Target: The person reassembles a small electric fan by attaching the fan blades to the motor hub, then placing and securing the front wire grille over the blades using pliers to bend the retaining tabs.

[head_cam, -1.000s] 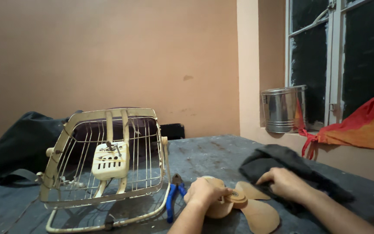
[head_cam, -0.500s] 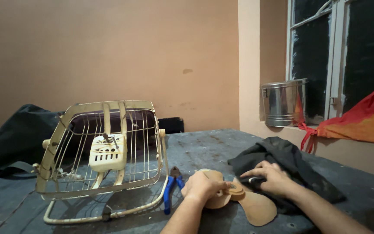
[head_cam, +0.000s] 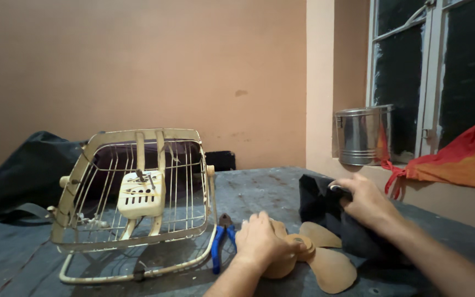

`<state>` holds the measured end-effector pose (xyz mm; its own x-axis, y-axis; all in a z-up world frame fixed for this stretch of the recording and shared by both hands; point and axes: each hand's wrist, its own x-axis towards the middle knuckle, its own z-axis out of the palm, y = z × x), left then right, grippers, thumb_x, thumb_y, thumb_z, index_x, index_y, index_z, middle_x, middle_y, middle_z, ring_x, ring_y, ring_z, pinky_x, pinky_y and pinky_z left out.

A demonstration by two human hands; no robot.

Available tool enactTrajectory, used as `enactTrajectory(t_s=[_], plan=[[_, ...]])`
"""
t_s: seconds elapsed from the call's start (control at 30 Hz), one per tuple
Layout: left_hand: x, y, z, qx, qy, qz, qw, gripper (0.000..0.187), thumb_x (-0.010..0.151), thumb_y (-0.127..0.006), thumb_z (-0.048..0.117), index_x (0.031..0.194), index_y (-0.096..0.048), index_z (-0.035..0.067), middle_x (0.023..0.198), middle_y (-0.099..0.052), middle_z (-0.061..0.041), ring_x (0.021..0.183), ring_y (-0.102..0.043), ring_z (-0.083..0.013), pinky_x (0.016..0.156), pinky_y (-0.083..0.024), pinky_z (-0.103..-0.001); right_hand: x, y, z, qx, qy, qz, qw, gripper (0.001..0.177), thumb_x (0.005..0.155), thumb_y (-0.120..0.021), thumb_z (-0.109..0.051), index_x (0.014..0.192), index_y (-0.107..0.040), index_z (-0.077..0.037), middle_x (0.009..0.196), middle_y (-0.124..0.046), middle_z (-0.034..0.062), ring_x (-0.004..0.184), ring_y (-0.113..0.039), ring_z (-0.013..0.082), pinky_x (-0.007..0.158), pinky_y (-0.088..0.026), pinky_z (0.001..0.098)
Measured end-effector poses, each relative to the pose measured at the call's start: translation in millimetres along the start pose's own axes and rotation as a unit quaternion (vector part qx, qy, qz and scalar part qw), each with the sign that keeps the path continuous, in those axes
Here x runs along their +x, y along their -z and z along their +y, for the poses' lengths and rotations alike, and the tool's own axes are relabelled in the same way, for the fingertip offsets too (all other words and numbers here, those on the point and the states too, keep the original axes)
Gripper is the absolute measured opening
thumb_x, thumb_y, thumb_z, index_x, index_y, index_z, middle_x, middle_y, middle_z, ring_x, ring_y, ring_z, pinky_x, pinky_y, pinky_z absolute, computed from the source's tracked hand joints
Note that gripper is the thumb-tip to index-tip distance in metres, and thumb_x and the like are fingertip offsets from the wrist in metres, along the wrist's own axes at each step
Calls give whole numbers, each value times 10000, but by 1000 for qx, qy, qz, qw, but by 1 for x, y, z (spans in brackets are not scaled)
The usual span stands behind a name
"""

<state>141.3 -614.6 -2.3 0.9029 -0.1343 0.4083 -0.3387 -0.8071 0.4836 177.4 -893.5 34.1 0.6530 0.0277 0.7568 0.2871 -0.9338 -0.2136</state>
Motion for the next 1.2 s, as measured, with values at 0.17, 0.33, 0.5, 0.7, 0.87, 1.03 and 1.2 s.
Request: enactTrajectory(t_s=[0.17,0.33,0.5,0.7,0.87,1.03,1.2], plan=[[18,3,-6,50,-128,-156,978,873,567,-845,617,1303,-669,180,1408,-617,-76,1426,-342,-417,1144,-266,-560,-13,9,-9,-10,-2,-11,1000,421,712,-741,-54,1107,-771,-197,974,-670,169,1019,-661,358,898,-539,414],[31,-7,-2,71,-181,-162,968,785,631,-801,621,1262,-724,162,1298,-699,-123,1369,-465,-397,1179,-268,-546,-26,9,-21,-7,-6,-13,1000,395,728,-730,-99,1107,-761,-207,1033,-658,133,1037,-656,344,893,-533,414],[30,-7,7,8,-149,-150,977,810,603,-812,629,1216,-747,105,1224,-728,-139,1288,-590,-351,1178,-283,-559,-26,18,-29,-21,-21,-22,999,408,729,-740,-108,1120,-752,-227,1021,-659,126,1029,-667,334,898,-543,415],[38,-1,22,40,-129,-37,990,724,630,-839,570,1173,-729,104,1257,-677,-132,1330,-461,-376,1122,-306,-578,-25,39,-35,-51,-40,4,998,410,753,-747,-112,1139,-755,-250,1053,-644,139,1026,-665,359,898,-550,445],[29,-12,29,61,-136,106,983,676,672,-827,493,1129,-624,38,1182,-671,-180,1292,-472,-409,1044,-342,-599,-32,44,-52,-100,-77,-12,992,469,763,-766,-151,1211,-725,-283,1097,-626,125,1037,-659,353,903,-550,446],[26,-15,48,21,-36,69,997,742,673,-809,396,1231,-478,36,1178,-676,-159,1290,-505,-370,1077,-335,-584,-61,7,-75,-53,-32,-48,997,382,780,-767,-199,1148,-672,-239,1085,-644,104,994,-672,367,845,-554,468],[27,-7,45,76,-76,94,990,730,693,-797,295,1268,-450,8,1174,-679,-181,1308,-478,-406,1080,-283,-649,-69,-15,-69,-67,-11,-119,991,452,775,-761,-183,1169,-540,-209,1081,-645,99,1009,-674,360,823,-550,486]])
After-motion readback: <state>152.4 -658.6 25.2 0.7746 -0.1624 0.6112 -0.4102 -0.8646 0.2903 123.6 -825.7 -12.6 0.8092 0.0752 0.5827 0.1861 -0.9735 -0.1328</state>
